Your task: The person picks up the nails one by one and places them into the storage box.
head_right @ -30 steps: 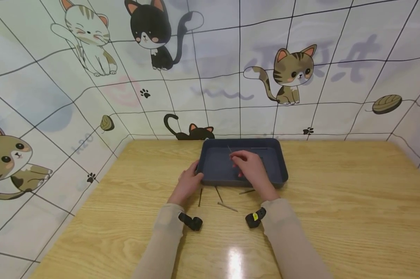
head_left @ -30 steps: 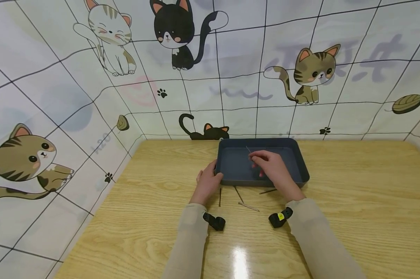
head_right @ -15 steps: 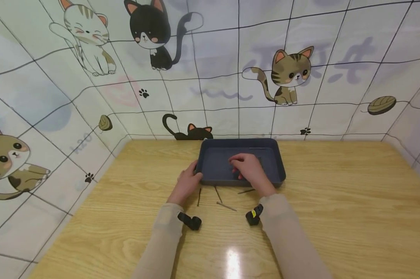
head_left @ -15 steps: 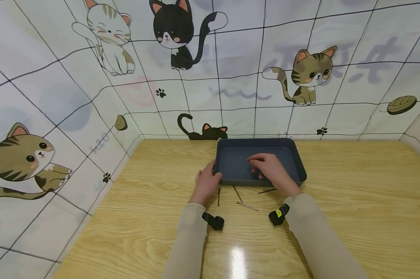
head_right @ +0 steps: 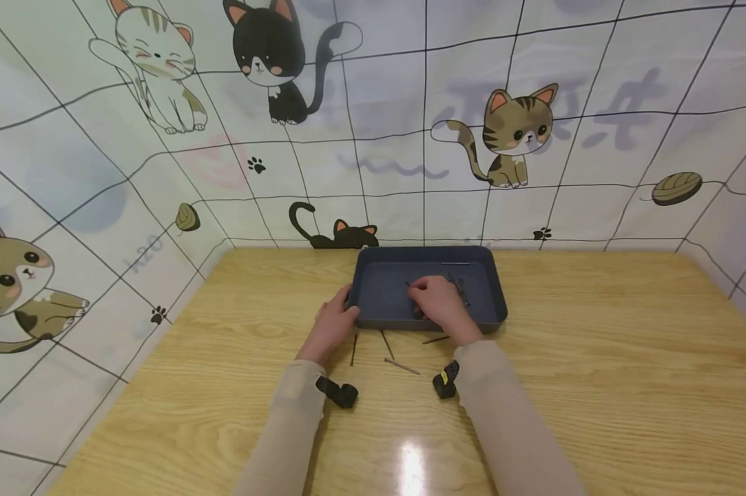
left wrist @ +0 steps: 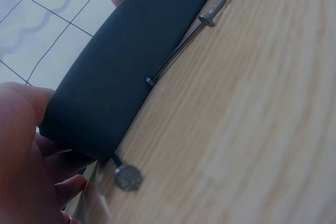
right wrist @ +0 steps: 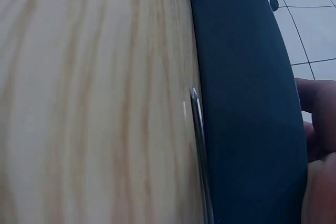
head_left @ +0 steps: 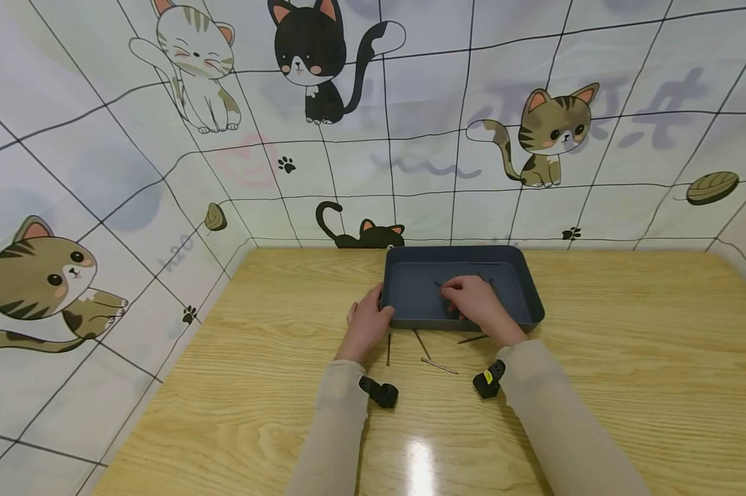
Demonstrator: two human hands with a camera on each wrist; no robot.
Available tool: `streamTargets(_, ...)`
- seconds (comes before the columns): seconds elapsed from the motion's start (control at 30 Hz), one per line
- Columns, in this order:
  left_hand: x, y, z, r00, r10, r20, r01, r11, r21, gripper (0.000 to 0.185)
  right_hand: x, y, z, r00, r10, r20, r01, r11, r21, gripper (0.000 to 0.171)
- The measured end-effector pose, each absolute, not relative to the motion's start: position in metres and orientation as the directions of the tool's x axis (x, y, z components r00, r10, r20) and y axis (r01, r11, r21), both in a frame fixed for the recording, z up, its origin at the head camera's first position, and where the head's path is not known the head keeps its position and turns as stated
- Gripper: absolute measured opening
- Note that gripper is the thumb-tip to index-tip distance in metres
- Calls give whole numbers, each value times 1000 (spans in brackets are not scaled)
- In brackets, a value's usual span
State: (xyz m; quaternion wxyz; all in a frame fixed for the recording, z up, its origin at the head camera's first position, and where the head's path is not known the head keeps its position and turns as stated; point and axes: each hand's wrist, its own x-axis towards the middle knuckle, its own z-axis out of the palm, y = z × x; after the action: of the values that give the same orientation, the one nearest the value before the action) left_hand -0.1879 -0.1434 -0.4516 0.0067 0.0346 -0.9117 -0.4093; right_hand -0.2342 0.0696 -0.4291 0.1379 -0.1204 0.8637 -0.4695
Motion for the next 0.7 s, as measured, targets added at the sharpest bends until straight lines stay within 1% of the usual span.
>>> streamTargets(0.2, -188, -144, -452, -998, -63, -13, -51, 656, 753, 55, -234, 64, -427, -934, -330, -135, -116, 640, -759, 29)
streamTargets(0.37, -188, -145, -453, -998, -59, -5, -42, 649, 759, 55, -233, 62, -427, -934, -344, -99, -183, 697, -694, 23)
streamTargets(0.5, -188, -145, -453, -998, -60, -2, -40, 649, 760, 55, -232, 60, -428, -939, -335, -82, -201, 725, -659, 20)
streamTargets(0.7, -188, -144, -452, -998, -67, -4, -47, 651, 757, 55, -232, 58, -428, -939, -337, -66, -226, 751, -620, 20)
